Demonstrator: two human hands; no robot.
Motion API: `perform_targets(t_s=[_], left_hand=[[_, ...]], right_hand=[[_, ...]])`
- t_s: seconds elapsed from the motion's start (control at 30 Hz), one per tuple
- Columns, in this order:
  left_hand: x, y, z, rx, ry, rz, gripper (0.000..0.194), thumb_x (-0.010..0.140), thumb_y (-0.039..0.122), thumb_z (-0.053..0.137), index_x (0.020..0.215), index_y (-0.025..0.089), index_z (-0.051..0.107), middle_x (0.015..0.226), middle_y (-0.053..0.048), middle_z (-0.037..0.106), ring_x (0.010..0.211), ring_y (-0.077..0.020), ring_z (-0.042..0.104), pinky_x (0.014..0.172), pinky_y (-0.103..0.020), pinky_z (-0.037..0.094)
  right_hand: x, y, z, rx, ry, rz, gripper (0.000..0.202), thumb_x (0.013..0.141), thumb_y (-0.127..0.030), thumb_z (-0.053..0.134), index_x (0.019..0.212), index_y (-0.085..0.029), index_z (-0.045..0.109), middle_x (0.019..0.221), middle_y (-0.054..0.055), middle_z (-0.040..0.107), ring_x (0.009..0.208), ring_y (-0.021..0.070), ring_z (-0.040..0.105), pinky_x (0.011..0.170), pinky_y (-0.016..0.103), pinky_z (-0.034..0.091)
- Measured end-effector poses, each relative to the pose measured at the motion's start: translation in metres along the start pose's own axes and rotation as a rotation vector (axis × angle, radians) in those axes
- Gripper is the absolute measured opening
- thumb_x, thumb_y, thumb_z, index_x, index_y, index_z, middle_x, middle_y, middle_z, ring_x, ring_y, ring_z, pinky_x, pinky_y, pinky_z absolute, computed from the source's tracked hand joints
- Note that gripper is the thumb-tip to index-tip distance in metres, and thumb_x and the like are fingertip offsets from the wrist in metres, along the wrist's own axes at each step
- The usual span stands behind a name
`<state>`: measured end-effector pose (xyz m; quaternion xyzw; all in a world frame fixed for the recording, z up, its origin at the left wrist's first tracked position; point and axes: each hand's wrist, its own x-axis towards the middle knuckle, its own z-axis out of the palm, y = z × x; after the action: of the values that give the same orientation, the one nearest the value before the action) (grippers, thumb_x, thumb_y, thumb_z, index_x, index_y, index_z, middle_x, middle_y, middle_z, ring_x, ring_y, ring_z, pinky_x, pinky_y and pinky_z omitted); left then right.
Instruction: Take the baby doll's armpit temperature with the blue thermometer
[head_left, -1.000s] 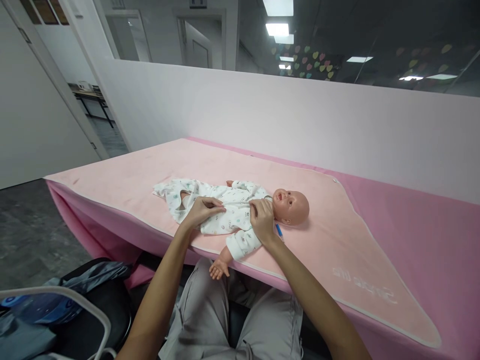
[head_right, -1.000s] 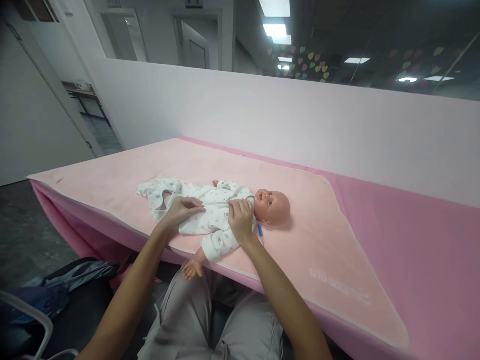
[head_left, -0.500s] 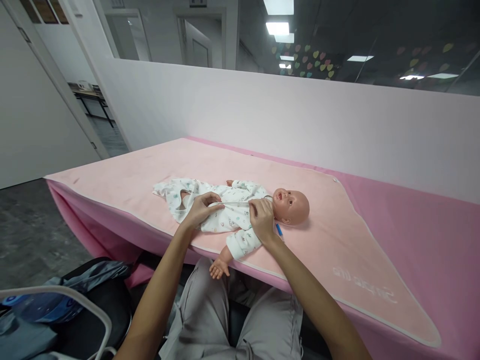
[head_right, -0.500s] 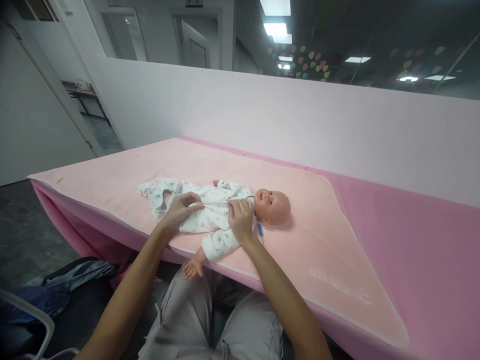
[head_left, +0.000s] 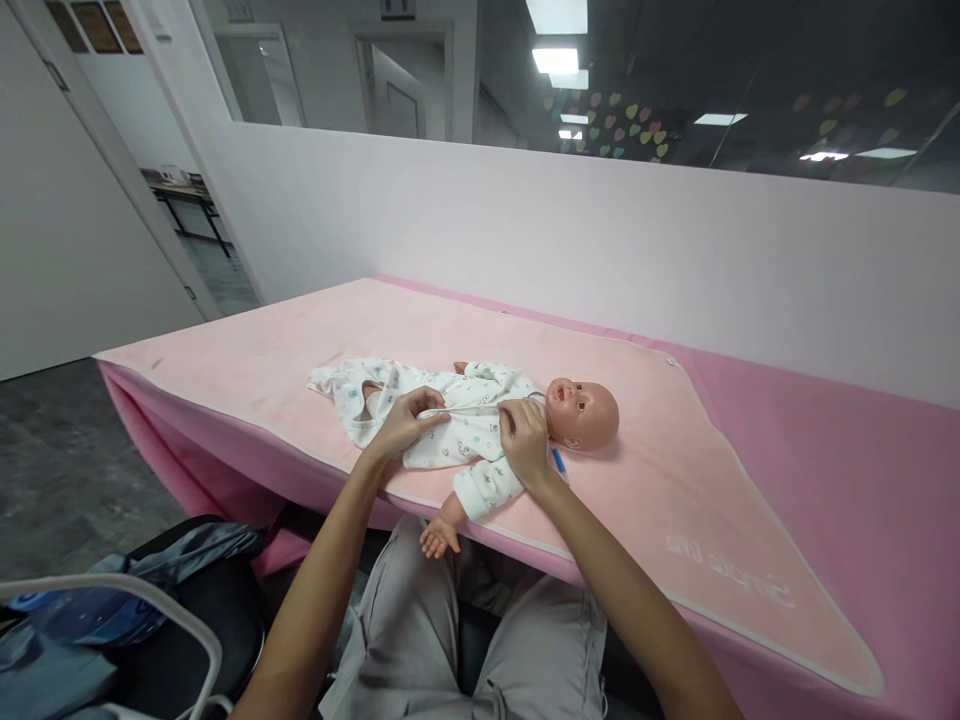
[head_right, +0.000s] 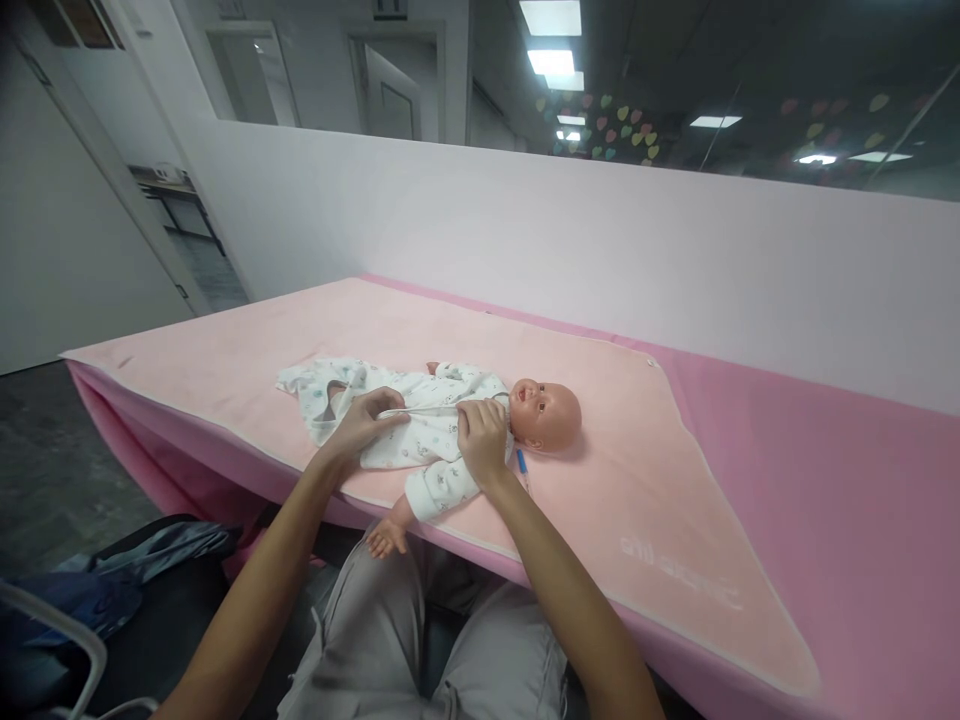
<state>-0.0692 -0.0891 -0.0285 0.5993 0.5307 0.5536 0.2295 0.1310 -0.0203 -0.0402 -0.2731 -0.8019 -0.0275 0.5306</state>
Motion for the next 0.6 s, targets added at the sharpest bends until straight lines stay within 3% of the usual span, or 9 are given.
perform_targets(t_s=[0.17, 0.4, 0.6], left_hand=[[0.000, -0.001, -0.002, -0.019, -0.036, 0.000, 0.017, 0.072, 0.030, 0.062, 0.080, 0.017, 0.056, 0.076, -0.001, 0.056, 0.071, -0.0137, 0.052, 0.064, -0.024, 0.040], [0.000, -0.002, -0.003, 0.028, 0.008, -0.033, 0.014, 0.070, 0.026, 0.054, 0.081, 0.017, 0.055, 0.070, 0.000, 0.053, 0.064, -0.0133, 0.049, 0.058, -0.023, 0.037], [0.005, -0.002, 0.009, 0.108, 0.038, -0.003, 0.012, 0.067, 0.019, 0.046, 0.077, 0.017, 0.052, 0.076, -0.001, 0.054, 0.069, -0.0143, 0.051, 0.064, -0.024, 0.040]], right_hand=[[-0.001, 0.001, 0.000, 0.007, 0.004, 0.005, 0.018, 0.087, -0.014, 0.042, 0.081, -0.018, 0.059, 0.076, 0.004, 0.063, 0.078, 0.0167, 0.053, 0.077, 0.030, 0.038], [0.001, -0.001, -0.002, 0.005, -0.025, 0.016, 0.019, 0.086, -0.013, 0.041, 0.082, -0.018, 0.059, 0.077, 0.004, 0.062, 0.079, 0.0166, 0.053, 0.079, 0.031, 0.038], [0.000, -0.002, 0.000, -0.036, -0.083, 0.030, 0.018, 0.084, -0.012, 0.041, 0.083, -0.017, 0.059, 0.078, 0.005, 0.062, 0.081, 0.0173, 0.052, 0.078, 0.030, 0.038]])
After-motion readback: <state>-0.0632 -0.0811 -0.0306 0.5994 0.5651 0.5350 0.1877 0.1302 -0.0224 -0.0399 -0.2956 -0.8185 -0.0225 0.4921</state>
